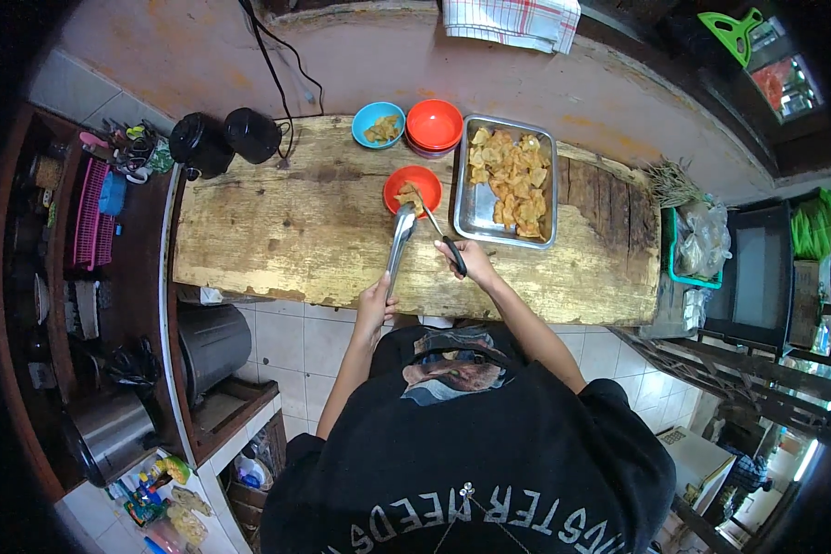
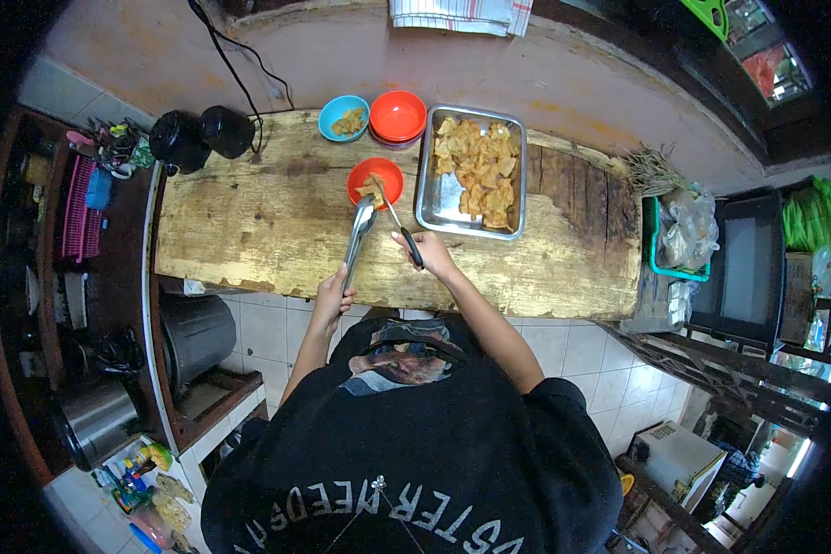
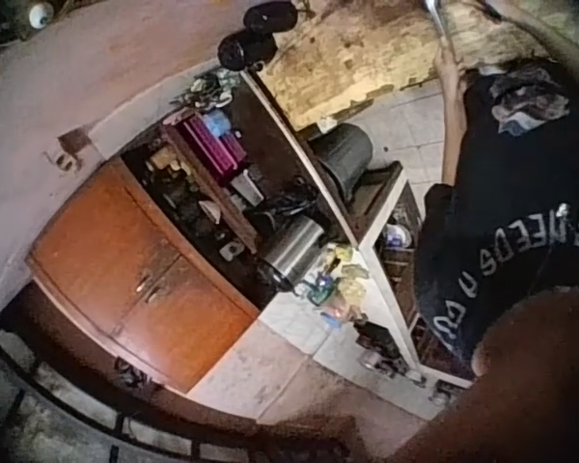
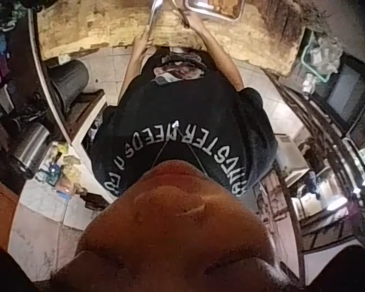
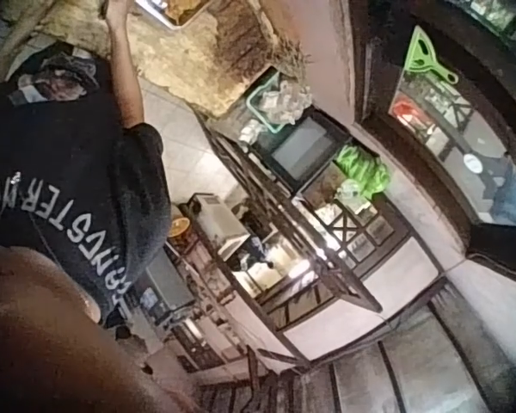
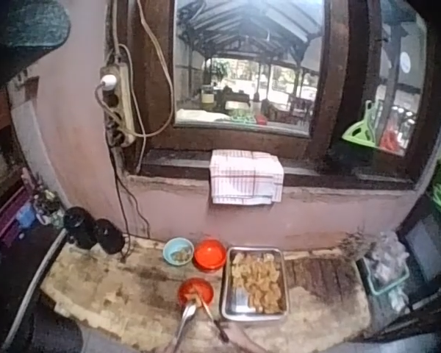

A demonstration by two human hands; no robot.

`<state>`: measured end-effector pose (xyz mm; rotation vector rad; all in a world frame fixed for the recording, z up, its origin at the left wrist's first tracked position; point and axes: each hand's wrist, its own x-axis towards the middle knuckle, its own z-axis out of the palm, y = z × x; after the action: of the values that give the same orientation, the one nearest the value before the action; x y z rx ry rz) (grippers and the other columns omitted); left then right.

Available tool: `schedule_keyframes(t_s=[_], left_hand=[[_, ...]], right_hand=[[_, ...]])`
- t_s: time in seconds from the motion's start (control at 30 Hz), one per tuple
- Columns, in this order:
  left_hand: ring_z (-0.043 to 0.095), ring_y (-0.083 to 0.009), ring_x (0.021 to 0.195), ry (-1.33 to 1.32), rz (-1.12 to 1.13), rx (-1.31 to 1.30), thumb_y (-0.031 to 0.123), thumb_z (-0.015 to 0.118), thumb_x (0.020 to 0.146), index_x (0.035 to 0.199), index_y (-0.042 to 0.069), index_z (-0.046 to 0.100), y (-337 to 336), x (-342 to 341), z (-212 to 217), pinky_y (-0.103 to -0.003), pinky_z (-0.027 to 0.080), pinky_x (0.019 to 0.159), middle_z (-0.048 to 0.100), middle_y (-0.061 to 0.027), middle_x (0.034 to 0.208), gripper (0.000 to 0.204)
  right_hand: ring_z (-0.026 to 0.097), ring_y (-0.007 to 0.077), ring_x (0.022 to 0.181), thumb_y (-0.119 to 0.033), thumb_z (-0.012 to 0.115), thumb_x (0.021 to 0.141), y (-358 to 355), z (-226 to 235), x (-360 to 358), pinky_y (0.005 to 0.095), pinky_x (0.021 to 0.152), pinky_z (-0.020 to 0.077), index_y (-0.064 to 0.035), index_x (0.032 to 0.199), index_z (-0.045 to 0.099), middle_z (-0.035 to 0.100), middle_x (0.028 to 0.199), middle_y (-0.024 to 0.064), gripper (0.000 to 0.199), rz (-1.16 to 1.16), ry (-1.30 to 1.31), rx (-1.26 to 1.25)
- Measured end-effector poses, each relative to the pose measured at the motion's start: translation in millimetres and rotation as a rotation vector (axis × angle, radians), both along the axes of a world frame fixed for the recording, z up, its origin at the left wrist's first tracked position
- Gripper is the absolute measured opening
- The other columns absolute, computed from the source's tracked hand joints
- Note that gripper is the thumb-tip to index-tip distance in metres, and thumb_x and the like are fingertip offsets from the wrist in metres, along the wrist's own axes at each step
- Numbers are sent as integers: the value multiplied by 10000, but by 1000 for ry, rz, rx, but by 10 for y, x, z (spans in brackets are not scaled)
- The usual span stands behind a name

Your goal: Cutting pieces of fried food into smaller portions and placing them into bowls using tongs and scissors.

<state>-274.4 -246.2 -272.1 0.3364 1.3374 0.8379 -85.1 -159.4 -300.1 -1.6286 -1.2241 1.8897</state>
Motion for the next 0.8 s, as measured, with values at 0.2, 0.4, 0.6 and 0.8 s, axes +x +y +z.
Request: schedule_keyframes(t_s=[0.2, 0.4, 0.6, 0.8], left_hand=[[288, -1, 366, 25, 45, 12, 402, 454, 811, 776, 98, 470, 5, 41, 27, -138, 199, 314, 353, 46, 498, 306], [292, -5, 361, 52, 35, 57, 395, 460, 810, 775, 102, 471, 27, 16, 5, -141, 196, 309, 371, 36, 501, 296], [292, -5, 360, 29, -11, 63, 400, 462, 807, 820, 113, 486, 41, 7, 16, -142, 197, 307, 375, 37, 505, 288], [289, -4, 362, 33, -22, 58, 422, 455, 803, 826, 95, 468, 74, -13, 57, -142, 204, 311, 382, 33, 519, 328]], right_hand=[[419, 84, 357, -491, 546, 713, 32, -11, 18, 203, 355, 340, -60, 570, 455, 418, 442, -5, 463, -5, 46, 15], [433, 71, 424, -564, 463, 726, -24, 171, 97, 198, 412, 379, -47, 699, 468, 405, 498, -27, 518, 176, 56, -2], [423, 61, 419, -543, 474, 734, 17, 227, 166, 190, 403, 371, -32, 713, 486, 400, 493, -31, 511, 200, 48, 9], [431, 78, 396, -486, 489, 757, 16, 300, 233, 198, 388, 339, -76, 630, 451, 425, 470, -19, 431, 95, 57, 2]])
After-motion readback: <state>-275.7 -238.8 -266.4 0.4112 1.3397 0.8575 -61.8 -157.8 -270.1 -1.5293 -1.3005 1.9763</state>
